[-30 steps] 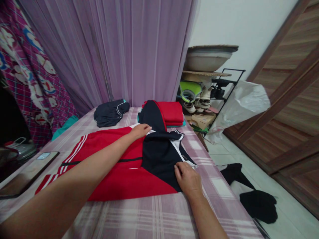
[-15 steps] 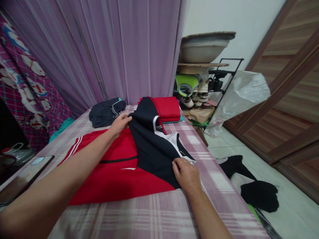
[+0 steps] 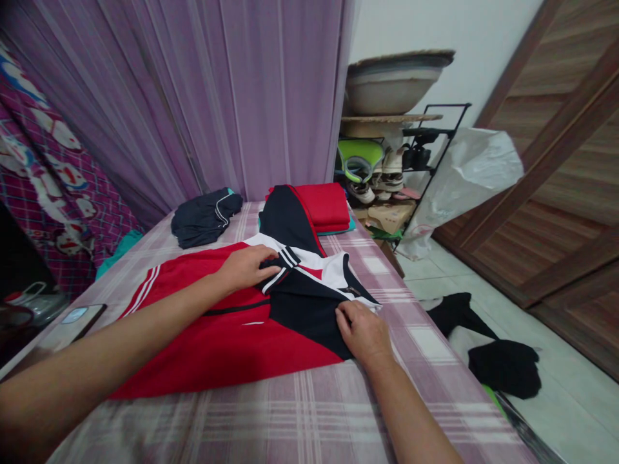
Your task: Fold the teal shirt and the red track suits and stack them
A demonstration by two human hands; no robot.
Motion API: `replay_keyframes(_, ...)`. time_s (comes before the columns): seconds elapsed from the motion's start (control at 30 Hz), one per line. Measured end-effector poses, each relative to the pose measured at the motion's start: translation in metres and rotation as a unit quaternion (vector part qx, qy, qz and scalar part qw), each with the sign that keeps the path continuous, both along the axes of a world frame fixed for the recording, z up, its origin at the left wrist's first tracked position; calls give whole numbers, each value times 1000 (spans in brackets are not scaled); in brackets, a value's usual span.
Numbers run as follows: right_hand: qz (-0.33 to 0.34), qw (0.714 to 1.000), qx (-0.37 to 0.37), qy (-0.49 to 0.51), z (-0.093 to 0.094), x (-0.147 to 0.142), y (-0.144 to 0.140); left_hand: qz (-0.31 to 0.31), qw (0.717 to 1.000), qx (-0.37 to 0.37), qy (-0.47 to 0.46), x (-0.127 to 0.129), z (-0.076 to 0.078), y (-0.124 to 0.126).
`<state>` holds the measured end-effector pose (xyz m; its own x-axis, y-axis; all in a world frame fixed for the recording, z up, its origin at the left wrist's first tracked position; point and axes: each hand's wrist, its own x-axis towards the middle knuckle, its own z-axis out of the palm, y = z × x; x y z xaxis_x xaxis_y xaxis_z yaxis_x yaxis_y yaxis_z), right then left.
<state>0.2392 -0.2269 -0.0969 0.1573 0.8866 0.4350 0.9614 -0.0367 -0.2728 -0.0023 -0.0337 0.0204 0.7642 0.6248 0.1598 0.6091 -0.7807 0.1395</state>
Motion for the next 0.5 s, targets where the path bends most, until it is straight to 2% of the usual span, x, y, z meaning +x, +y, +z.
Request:
replay_keyframes(0.07,1,1000,0,4,1,-1,-1,31,996,-6,78,24,-6,-13)
replay_keyframes(0.13,-3,1000,4,12,2,-2,-1,69,989,-11,129,38,-13,-18)
replay_keyframes(0.23,-16,999,13,31,3,-3,-1,109,983,-11,148,32,-10,-8)
replay_keyframes(0.3,-13,999,16,47,3,-3,-1,152,983,-3,108,11,5,6)
replay_keyframes(0.37,-15,997,24,69,2,-3,-1,230,973,-3,-8,-23,26,21)
replay_keyframes(0.43,-31,995,43,88,2,-4,-1,299,941,-43,-153,-63,44,30)
replay_keyframes(0.5,-51,992,70,87,2,-6,-2,332,888,-123,-292,-104,52,25)
